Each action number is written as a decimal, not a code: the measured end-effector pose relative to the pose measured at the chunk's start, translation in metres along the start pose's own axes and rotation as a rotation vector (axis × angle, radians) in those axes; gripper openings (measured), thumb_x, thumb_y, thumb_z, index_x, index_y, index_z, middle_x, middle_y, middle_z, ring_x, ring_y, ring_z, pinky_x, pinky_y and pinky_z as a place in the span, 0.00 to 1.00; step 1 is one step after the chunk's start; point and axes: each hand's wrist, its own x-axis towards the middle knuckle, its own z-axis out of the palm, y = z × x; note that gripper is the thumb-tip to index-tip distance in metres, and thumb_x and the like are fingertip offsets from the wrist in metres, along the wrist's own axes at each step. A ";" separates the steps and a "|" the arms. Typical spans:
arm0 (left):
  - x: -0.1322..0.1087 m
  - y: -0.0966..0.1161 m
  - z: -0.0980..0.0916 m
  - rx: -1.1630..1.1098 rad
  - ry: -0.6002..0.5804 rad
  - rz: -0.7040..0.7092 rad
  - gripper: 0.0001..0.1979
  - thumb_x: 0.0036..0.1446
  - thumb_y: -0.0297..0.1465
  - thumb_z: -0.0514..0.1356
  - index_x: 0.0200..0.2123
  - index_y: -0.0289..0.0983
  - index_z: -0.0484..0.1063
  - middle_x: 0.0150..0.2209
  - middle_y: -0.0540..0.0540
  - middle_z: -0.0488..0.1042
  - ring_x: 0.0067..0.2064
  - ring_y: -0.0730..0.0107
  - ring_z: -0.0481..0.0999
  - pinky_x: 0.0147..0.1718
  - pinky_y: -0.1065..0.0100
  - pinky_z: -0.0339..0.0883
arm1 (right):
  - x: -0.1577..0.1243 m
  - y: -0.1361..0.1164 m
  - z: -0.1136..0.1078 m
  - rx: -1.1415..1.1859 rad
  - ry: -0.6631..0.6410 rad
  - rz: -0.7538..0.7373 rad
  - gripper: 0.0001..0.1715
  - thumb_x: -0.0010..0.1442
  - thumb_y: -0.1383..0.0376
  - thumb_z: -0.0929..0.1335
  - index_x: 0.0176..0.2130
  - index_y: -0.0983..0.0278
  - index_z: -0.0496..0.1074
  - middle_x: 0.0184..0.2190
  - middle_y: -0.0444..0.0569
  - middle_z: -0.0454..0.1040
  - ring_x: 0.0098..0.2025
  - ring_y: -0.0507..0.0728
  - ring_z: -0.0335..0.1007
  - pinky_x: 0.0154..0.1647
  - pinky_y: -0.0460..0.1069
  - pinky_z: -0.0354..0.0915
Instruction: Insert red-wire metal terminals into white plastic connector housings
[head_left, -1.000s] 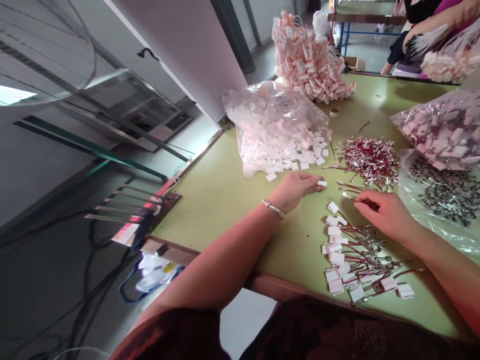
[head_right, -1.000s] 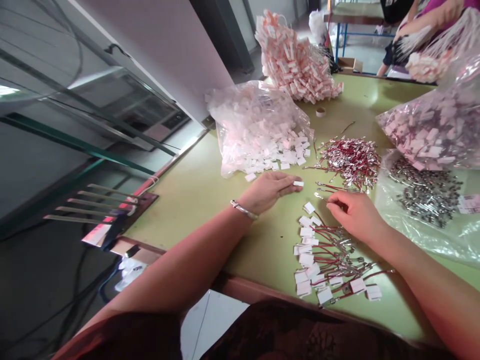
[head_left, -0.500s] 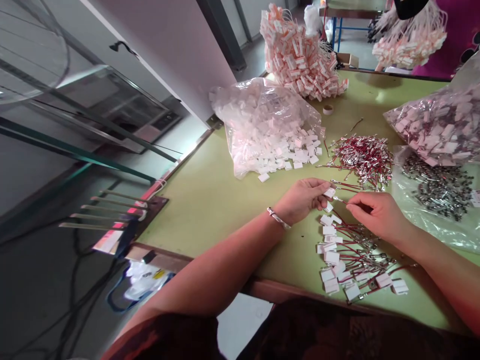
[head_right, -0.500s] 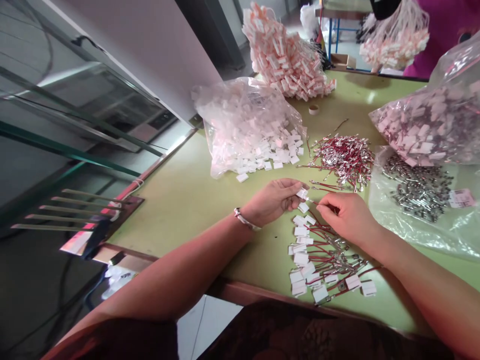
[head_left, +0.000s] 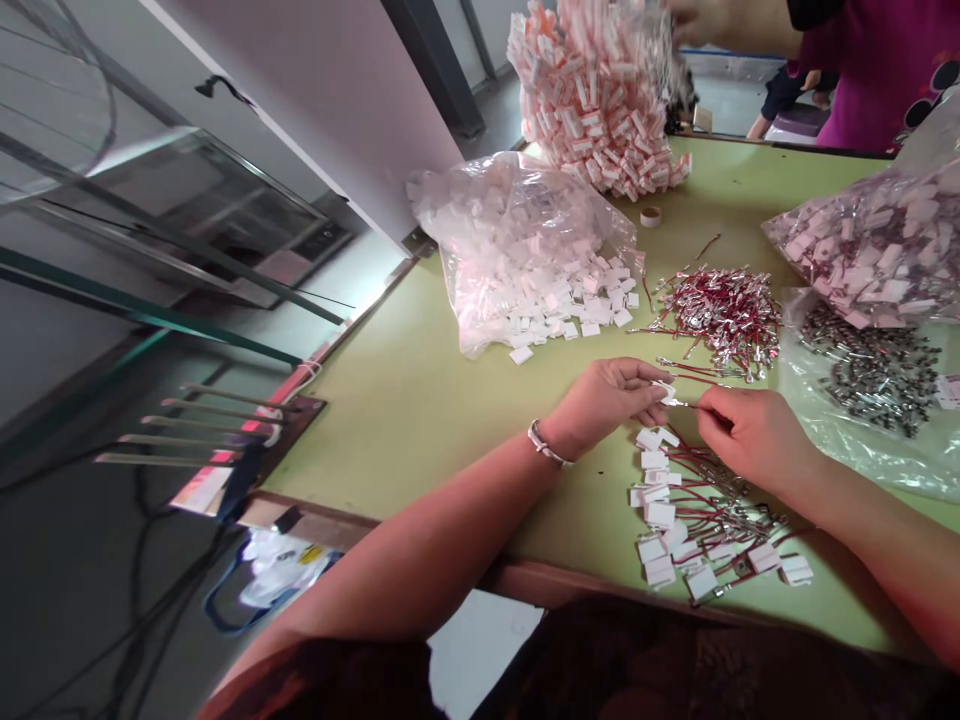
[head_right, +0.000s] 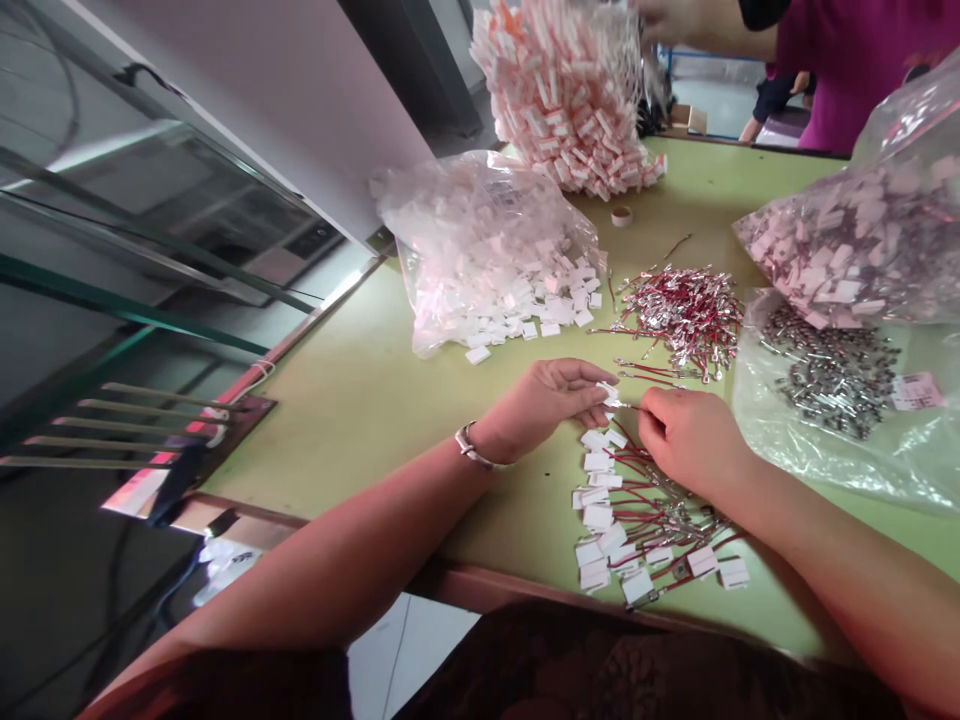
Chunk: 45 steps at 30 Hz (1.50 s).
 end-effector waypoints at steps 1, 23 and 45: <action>0.000 0.000 0.001 -0.004 -0.006 0.000 0.05 0.55 0.24 0.62 0.36 0.33 0.74 0.21 0.50 0.76 0.22 0.77 0.74 0.26 0.72 0.69 | 0.000 0.001 0.000 -0.010 -0.001 0.005 0.13 0.58 0.66 0.60 0.25 0.62 0.68 0.19 0.43 0.68 0.21 0.50 0.59 0.25 0.48 0.53; 0.011 0.004 -0.031 0.728 0.293 0.449 0.13 0.54 0.36 0.62 0.42 0.36 0.74 0.36 0.43 0.75 0.35 0.68 0.72 0.38 0.65 0.67 | -0.003 -0.005 0.004 0.287 -0.152 -0.087 0.10 0.59 0.65 0.64 0.27 0.62 0.72 0.21 0.41 0.70 0.22 0.48 0.62 0.26 0.46 0.57; 0.021 -0.009 -0.052 0.840 0.391 0.370 0.11 0.53 0.25 0.58 0.41 0.35 0.75 0.34 0.44 0.73 0.35 0.67 0.70 0.37 0.65 0.65 | 0.010 0.015 0.003 0.076 -0.019 0.123 0.04 0.56 0.67 0.65 0.28 0.61 0.68 0.22 0.43 0.73 0.22 0.52 0.64 0.24 0.49 0.58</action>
